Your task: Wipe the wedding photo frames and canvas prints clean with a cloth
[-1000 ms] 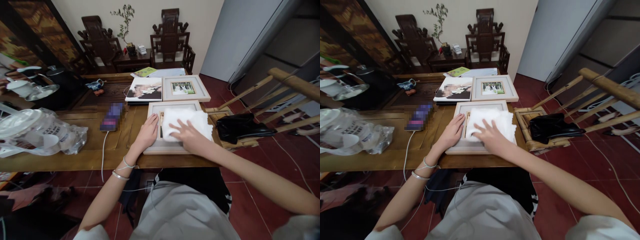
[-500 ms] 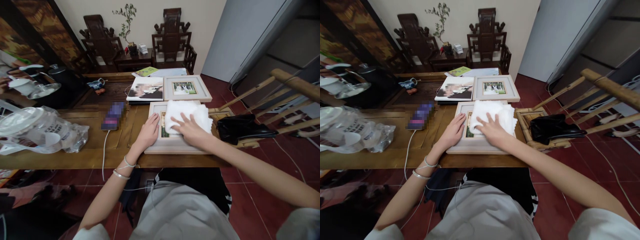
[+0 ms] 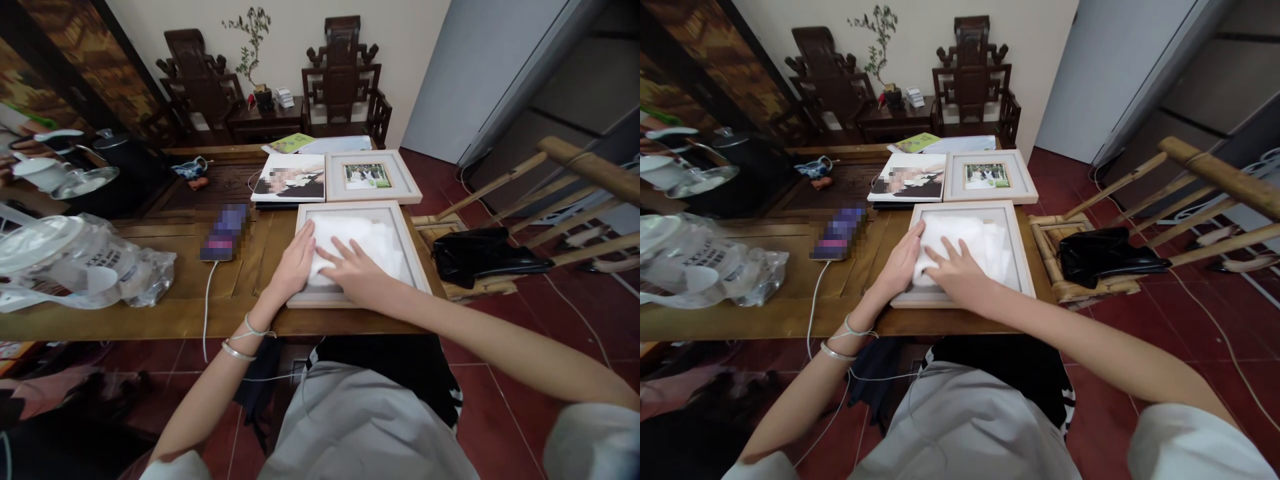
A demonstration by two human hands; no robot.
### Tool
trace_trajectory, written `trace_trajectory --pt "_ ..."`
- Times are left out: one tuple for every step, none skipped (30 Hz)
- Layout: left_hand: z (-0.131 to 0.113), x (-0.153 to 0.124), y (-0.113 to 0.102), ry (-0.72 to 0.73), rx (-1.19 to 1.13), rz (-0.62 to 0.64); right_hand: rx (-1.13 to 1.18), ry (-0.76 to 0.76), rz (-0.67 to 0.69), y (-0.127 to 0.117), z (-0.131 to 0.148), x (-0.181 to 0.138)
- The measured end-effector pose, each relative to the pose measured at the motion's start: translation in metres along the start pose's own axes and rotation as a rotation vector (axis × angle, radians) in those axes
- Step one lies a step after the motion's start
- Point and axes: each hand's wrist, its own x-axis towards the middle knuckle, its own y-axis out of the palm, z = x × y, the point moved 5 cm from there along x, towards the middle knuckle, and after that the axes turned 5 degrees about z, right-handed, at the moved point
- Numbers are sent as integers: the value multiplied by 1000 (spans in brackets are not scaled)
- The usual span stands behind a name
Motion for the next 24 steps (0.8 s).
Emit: trace_trajectory --pt "0 0 0 6 -18 -8 -20 32 -12 -2 -8 16" --pt "1 0 -1 14 -33 -16 -35 61 -29 -5 -16 31" --pt "2 0 -1 24 -44 -25 -48 86 -47 -10 -24 45" --pt "2 0 -1 35 -52 -35 -59 105 -70 -14 -32 56" --pt "3 0 -1 46 -57 -43 -70 120 -90 -18 -37 64" --pt "4 0 -1 56 -61 -47 -78 130 -100 -21 -41 69" --pt "5 1 -1 62 -64 -50 -84 132 -104 -22 -43 71" --pt "6 1 -1 66 -67 -53 -86 125 -100 -22 -41 70" --pt "6 1 -1 66 -71 -59 -84 110 -90 -20 -38 66" --pt "7 1 -1 64 -75 -70 -79 85 -72 -16 -32 60" --pt "8 1 -2 61 -79 -84 -70 50 -51 -12 -25 51" --pt "8 1 -3 59 -81 -98 -57 3 -35 -7 -16 40" --pt "8 1 -3 58 -78 -107 -39 -52 -26 -2 -8 27" --pt "8 1 -3 59 -70 -106 -18 -108 -25 2 -1 14" --pt "8 1 -3 58 -55 -96 1 -153 -29 5 4 -1" --pt "8 2 -2 56 -32 -79 17 -179 -33 7 6 -15" --pt "9 2 -1 54 -1 -60 27 -187 -32 9 6 -28" --pt "10 3 0 54 38 -40 29 -175 -21 10 2 -41" --pt "11 4 2 57 80 -23 21 -151 -8 10 -4 -53" --pt "12 4 4 63 122 -11 7 -122 2 10 -11 -65" --pt "13 4 5 73 157 -6 -12 -93 8 8 -18 -75" --pt "14 4 7 82 184 -5 -36 -68 11 6 -24 -84" --pt "15 5 8 89 202 -8 -60 -48 11 4 -30 -91" --pt "16 5 9 93 214 -11 -83 -32 11 2 -34 -96"
